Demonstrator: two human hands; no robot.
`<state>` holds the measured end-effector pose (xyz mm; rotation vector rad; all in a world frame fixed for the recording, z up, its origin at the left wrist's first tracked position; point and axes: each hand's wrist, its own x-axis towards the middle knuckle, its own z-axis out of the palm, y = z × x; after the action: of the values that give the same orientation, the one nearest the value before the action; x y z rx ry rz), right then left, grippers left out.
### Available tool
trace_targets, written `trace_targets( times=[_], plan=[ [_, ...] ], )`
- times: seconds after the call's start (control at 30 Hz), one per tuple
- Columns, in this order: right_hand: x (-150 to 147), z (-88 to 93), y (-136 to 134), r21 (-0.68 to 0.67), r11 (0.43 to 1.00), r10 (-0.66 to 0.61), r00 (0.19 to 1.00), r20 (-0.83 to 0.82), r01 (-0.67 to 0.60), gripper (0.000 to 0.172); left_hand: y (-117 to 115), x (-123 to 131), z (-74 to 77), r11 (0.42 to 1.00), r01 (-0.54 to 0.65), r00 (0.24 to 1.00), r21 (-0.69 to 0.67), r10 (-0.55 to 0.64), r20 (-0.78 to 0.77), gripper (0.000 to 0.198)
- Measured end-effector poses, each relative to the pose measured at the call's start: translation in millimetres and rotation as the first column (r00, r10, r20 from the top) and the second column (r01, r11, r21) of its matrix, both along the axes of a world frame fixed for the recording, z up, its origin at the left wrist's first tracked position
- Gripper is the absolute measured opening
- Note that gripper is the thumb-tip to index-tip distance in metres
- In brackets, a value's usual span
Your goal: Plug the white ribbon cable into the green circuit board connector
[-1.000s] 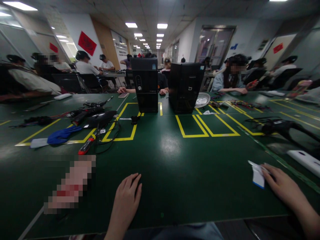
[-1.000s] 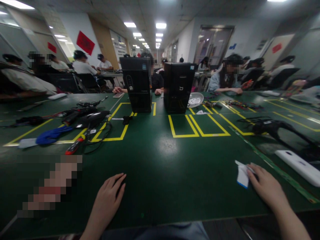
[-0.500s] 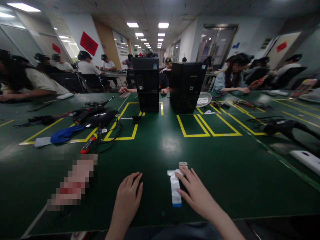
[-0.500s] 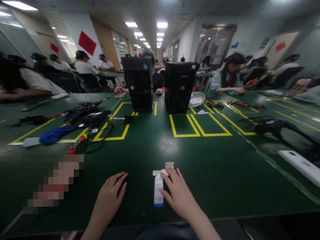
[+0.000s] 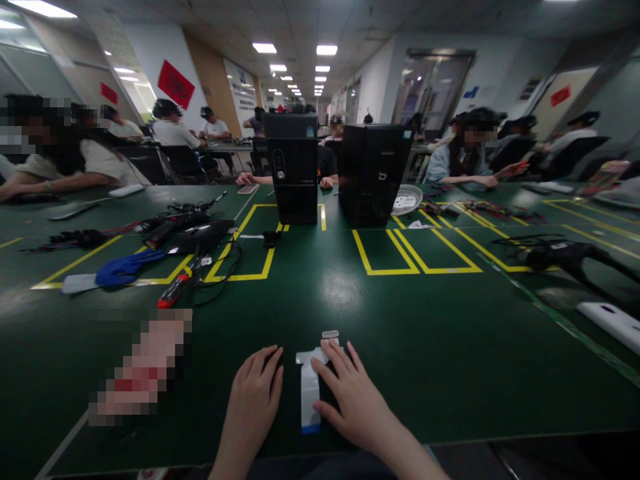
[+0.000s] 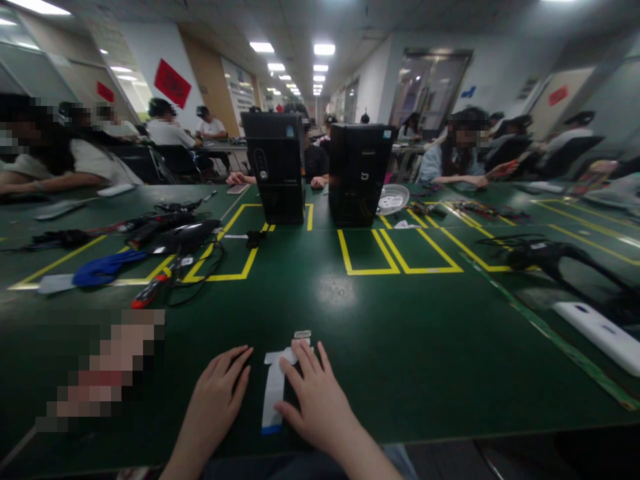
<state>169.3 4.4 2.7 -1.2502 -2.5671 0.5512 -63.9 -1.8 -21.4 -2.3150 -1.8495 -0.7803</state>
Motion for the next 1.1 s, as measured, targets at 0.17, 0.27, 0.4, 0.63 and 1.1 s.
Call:
trace_targets(
  times=[0.17,0.27,0.4,0.63,1.1],
  plan=[
    [-1,1.9,0,0.007,1.0,0.024,0.999,0.025,-0.024,0.069,0,0,-0.9,1.0,0.0,1.0,-0.014,0.0,-0.017,0.035],
    [-1,3.8,-4,0.051,0.998,0.023,0.999,0.033,-0.025,0.071,0,-1,-2.0,1.0,-0.003,1.0,-0.012,0.002,-0.015,0.035],
    [36,3.8,4,0.186,0.976,-0.116,0.993,0.013,0.112,0.064,1,-2,-2.8,1.0,-0.009,1.0,-0.012,0.009,-0.008,0.035],
    [249,-1.2,54,0.374,0.487,-0.864,0.499,0.071,0.79,0.086,1,-2,-1.7,0.999,-0.017,1.0,-0.038,0.016,-0.016,0.038],
    [437,-43.8,17,0.275,0.026,-0.997,0.007,0.07,0.961,0.122,2,-1,0.3,0.999,-0.015,0.999,-0.045,0.013,-0.031,0.039]
  ],
)
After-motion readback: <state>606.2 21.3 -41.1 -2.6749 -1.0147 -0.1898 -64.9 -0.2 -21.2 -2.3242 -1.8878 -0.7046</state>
